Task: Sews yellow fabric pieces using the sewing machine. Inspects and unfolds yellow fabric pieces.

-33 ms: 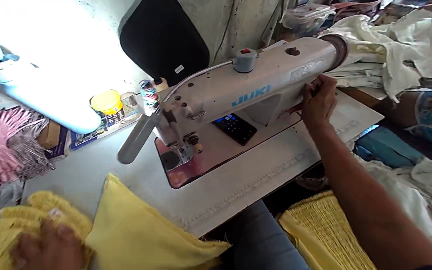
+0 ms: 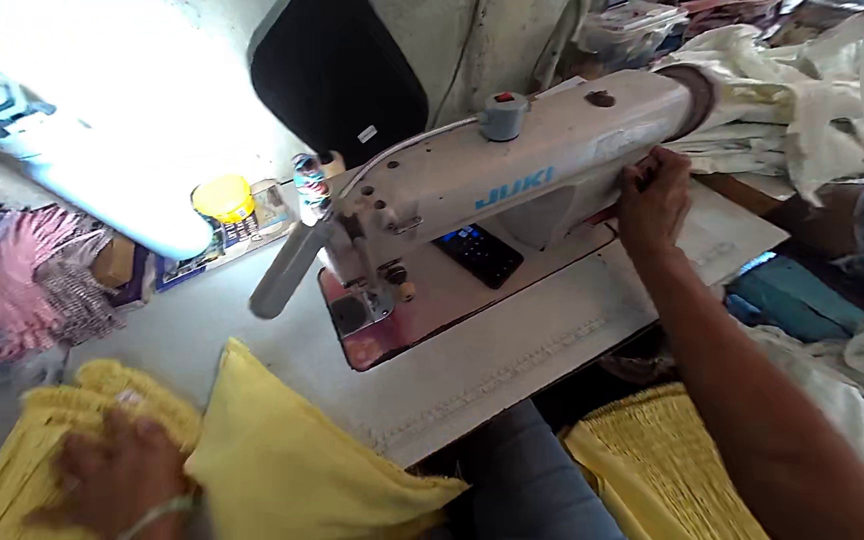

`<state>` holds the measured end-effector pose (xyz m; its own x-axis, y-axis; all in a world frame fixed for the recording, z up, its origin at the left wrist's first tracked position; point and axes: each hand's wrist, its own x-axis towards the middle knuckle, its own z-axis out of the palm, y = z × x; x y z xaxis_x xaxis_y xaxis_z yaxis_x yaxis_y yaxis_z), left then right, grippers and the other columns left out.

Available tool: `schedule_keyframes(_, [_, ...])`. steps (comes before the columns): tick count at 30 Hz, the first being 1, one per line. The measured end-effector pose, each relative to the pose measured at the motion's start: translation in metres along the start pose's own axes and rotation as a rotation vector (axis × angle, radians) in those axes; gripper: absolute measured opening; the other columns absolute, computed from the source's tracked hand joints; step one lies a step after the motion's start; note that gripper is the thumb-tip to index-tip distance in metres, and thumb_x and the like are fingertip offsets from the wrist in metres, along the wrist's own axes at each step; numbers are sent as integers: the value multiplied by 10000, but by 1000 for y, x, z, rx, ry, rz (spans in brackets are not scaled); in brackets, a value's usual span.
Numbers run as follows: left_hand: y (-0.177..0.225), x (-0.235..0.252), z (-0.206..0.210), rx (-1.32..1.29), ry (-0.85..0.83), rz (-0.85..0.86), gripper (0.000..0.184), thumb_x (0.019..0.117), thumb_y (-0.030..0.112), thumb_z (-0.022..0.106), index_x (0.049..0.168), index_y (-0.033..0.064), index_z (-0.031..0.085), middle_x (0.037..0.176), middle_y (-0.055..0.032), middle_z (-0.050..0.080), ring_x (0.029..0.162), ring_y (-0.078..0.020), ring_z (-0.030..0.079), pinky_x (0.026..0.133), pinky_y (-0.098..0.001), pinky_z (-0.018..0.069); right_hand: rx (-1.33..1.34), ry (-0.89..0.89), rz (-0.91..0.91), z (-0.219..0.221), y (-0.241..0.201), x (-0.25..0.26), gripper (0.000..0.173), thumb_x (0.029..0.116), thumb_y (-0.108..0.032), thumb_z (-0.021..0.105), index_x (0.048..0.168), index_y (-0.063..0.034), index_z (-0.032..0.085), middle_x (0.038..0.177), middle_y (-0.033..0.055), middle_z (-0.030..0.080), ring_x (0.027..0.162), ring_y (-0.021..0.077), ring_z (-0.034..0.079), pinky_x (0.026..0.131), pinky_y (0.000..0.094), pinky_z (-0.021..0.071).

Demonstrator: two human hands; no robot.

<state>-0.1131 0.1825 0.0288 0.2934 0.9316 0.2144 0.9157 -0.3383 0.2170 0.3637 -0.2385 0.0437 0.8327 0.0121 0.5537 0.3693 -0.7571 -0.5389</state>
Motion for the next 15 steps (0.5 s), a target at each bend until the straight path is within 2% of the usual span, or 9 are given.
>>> schedule_keyframes(2, [22, 20, 1, -9, -2, 1, 613, 1111, 399, 270, 1594, 26, 329, 1634, -350, 193, 1519, -556, 140, 1115, -821, 39, 27, -71, 33, -4, 1, -2, 553, 1076, -329, 497, 1459, 62, 421, 1300, 346, 580, 1172, 508, 599, 996, 639, 454])
schedule_keyframes(5, [37, 27, 2, -130, 144, 215, 501, 1090, 267, 393, 1474, -34, 508, 1595, -361, 289, 1490, -573, 223, 1132, -807, 48, 71, -62, -17, -11, 5, -9, 627, 1078, -391, 493, 1494, 54, 346, 1343, 356, 537, 1189, 509, 580, 1010, 629, 453])
schedule_keyframes(7, [40, 15, -4, -154, 131, 386, 480, 1056, 312, 479, 1349, -40, 623, 1531, -333, 416, 1424, -575, 348, 1139, -757, 191, 107, -70, 15, -21, -7, -23, 745, 1063, -411, 522, 1536, 102, 260, 1474, 404, 403, 1327, 519, 482, 1121, 578, 392])
schedule_keyframes(8, [42, 6, -7, -142, 78, 427, 504, 1035, 393, 517, 1278, -16, 682, 1470, -309, 497, 1365, -564, 424, 1101, -744, 266, 149, -46, 45, -23, -11, -35, 754, 1060, -409, 524, 1527, 123, 263, 1492, 393, 390, 1351, 470, 478, 1142, 516, 398])
schedule_keyframes(9, [43, -3, -7, -130, 34, 448, 552, 1005, 489, 545, 1202, 8, 729, 1405, -288, 560, 1307, -552, 478, 1051, -738, 314, 198, -2, 54, -26, -21, -52, 698, 1067, -370, 515, 1494, 143, 310, 1464, 367, 440, 1315, 395, 526, 1113, 444, 437])
schedule_keyframes(10, [44, -12, -5, -131, 10, 456, 579, 969, 544, 571, 1128, 17, 753, 1344, -283, 601, 1260, -548, 511, 1013, -735, 338, 261, 38, 27, -30, -38, -73, 589, 1080, -289, 501, 1433, 168, 382, 1358, 337, 531, 1178, 309, 598, 1017, 380, 492])
schedule_keyframes(12, [48, -27, 3, -131, 3, 469, 549, 951, 528, 603, 1033, 5, 750, 1269, -285, 630, 1221, -554, 532, 998, -747, 340, 485, -4, -124, -34, -86, -126, 354, 1070, -150, 486, 1246, 157, 491, 991, 124, 623, 804, 51, 582, 728, 223, 507])
schedule_keyframes(14, [55, -37, 7, -136, 35, 477, 460, 981, 411, 609, 999, -28, 746, 1259, -289, 641, 1214, -555, 549, 1026, -764, 303, 769, -311, -268, -40, -145, -189, 193, 1079, -146, 486, 1119, 6, 598, 921, -47, 699, 757, -73, 616, 660, 127, 517])
schedule_keyframes(15, [59, -41, 7, -147, 55, 474, 440, 994, 372, 600, 997, -46, 737, 1262, -291, 641, 1219, -557, 549, 1054, -771, 267, 886, -505, -348, -39, -171, -217, 185, 1072, -144, 488, 1102, -41, 639, 937, -30, 719, 774, -53, 641, 662, 121, 530])
